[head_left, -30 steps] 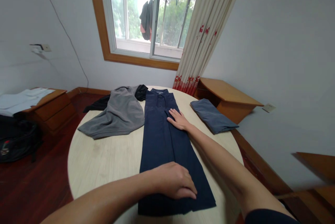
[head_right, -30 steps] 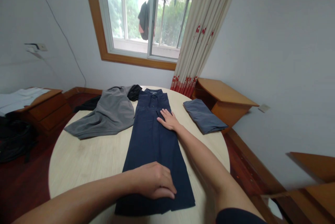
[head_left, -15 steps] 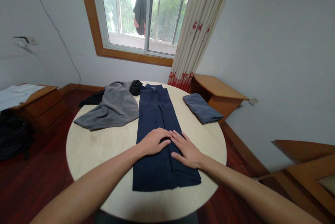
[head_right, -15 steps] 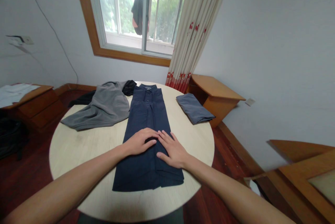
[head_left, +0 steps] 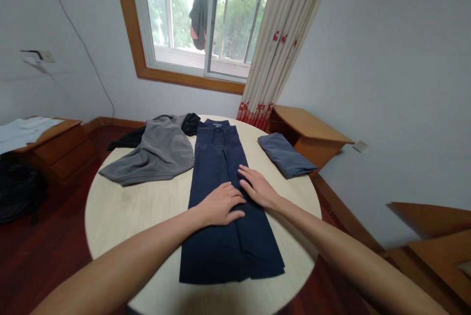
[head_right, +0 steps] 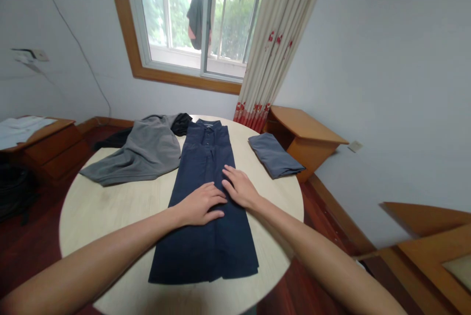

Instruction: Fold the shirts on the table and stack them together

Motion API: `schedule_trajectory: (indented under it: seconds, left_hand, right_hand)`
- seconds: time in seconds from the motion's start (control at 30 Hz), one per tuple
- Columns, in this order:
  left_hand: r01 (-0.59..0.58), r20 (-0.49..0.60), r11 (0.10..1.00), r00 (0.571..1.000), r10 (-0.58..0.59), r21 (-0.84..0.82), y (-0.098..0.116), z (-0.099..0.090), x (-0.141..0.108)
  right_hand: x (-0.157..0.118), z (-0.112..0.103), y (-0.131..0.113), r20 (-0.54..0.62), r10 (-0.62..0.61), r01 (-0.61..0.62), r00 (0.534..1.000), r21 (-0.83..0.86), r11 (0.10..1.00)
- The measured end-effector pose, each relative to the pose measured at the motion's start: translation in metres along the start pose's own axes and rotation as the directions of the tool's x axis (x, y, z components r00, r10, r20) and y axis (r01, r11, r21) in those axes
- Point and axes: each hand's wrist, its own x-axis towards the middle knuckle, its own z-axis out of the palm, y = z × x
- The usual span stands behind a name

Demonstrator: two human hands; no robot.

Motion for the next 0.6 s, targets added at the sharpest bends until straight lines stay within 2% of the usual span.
schedule_trajectory:
  seconds: [0.13, 0.27, 0.4, 0.5, 0.6]
  left_hand:
    - [-0.057, 0.097, 0.998, 0.994, 0.058, -0.011, 0.004, 0.009, -0.005]
    - [-0.044, 0.150, 0.999, 0.988, 0.047, -0.022, 0.006, 0.011, -0.006]
    - [-0.035, 0.174, 0.999, 0.984, 0.040, -0.035, 0.007, 0.006, -0.005]
    - [-0.049, 0.153, 0.998, 0.987, 0.053, -0.031, 0.005, 0.002, -0.005]
    - [-0.092, 0.125, 0.995, 0.988, 0.088, 0.026, 0.000, 0.006, -0.004]
  right_hand:
    - [0.089, 0.027, 0.032, 0.079, 0.107, -0.098, 0.991, -0.115, 0.988]
    - [0.160, 0.044, 0.056, 0.109, 0.233, -0.207, 0.966, -0.205, 0.956]
    - [0.215, 0.049, 0.084, 0.099, 0.318, -0.291, 0.943, -0.219, 0.931]
    - [0.251, 0.049, 0.108, 0.102, 0.371, -0.340, 0.923, -0.233, 0.911]
    - [0.281, 0.051, 0.130, 0.097, 0.410, -0.379, 0.907, -0.240, 0.894]
